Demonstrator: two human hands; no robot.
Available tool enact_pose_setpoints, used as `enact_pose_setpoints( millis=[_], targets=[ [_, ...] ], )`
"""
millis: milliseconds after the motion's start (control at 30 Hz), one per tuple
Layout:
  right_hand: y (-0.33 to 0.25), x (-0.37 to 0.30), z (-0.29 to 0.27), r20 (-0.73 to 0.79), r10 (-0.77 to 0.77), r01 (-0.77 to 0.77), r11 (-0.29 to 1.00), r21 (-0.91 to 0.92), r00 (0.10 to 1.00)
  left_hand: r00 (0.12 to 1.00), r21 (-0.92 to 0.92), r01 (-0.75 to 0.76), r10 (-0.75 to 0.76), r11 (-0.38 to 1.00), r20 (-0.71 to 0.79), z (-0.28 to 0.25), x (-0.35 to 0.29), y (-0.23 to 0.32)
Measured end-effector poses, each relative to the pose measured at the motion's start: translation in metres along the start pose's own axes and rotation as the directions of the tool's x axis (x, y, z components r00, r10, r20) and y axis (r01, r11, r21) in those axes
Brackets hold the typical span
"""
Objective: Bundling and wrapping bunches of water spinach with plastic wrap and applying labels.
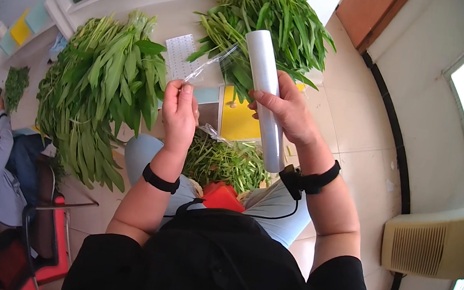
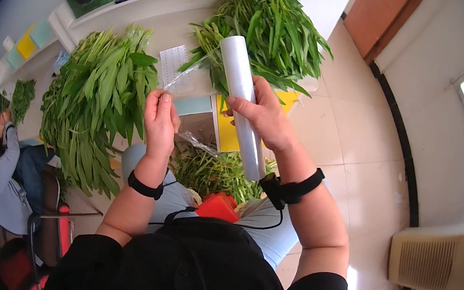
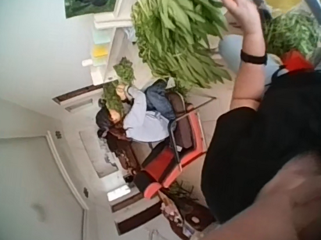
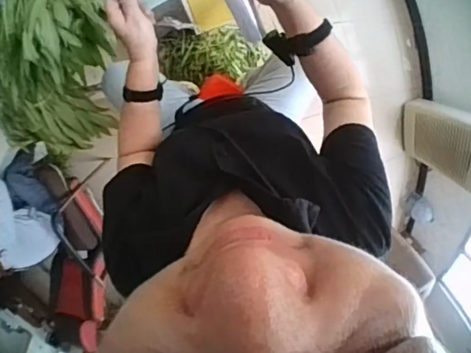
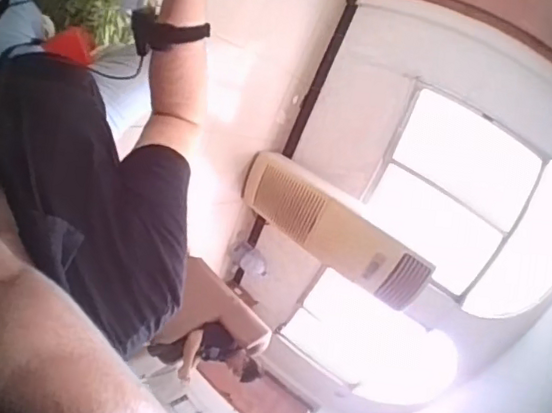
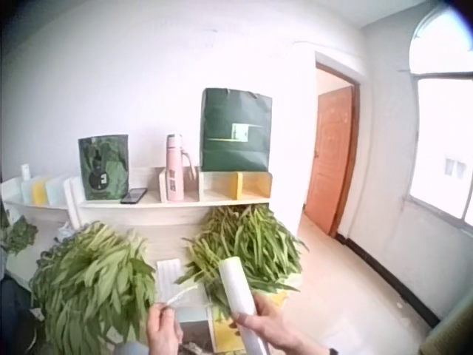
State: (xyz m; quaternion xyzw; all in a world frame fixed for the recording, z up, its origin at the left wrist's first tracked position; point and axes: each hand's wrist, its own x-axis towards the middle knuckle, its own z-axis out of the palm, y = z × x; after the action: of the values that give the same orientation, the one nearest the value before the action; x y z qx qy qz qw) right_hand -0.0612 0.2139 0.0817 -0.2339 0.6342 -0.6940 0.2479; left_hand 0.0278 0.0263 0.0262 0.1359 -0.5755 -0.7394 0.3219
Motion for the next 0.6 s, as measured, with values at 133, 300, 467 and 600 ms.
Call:
enact_pose_setpoints(
  millis=[133,300,467,600],
  targets=[
    [-0.025,0.01,0.011,0.105,-0.06,0.08,0.978,-0.194,0.993,0.996,-0.036,0.004,-0.001,0.999,0.09,-0.02,0.003,-0.021],
    [-0.038,0.02,0.024,0.216,-0.051,0.147,0.876,-0.458,0.975,0.998,0.078,0.044,-0.047,0.996,0.039,-0.053,0.03,-0.02],
    [-0.038,0.028,0.034,0.284,0.006,0.152,0.835,-0.529,0.959,0.95,0.05,-0.296,0.288,0.954,0.119,-0.041,0.067,0.027],
    [-0.038,0.025,0.05,0.329,0.029,0.164,0.823,-0.544,0.944,0.822,-0.054,-0.376,0.36,0.925,0.441,-0.03,0.078,0.031]
  ],
)
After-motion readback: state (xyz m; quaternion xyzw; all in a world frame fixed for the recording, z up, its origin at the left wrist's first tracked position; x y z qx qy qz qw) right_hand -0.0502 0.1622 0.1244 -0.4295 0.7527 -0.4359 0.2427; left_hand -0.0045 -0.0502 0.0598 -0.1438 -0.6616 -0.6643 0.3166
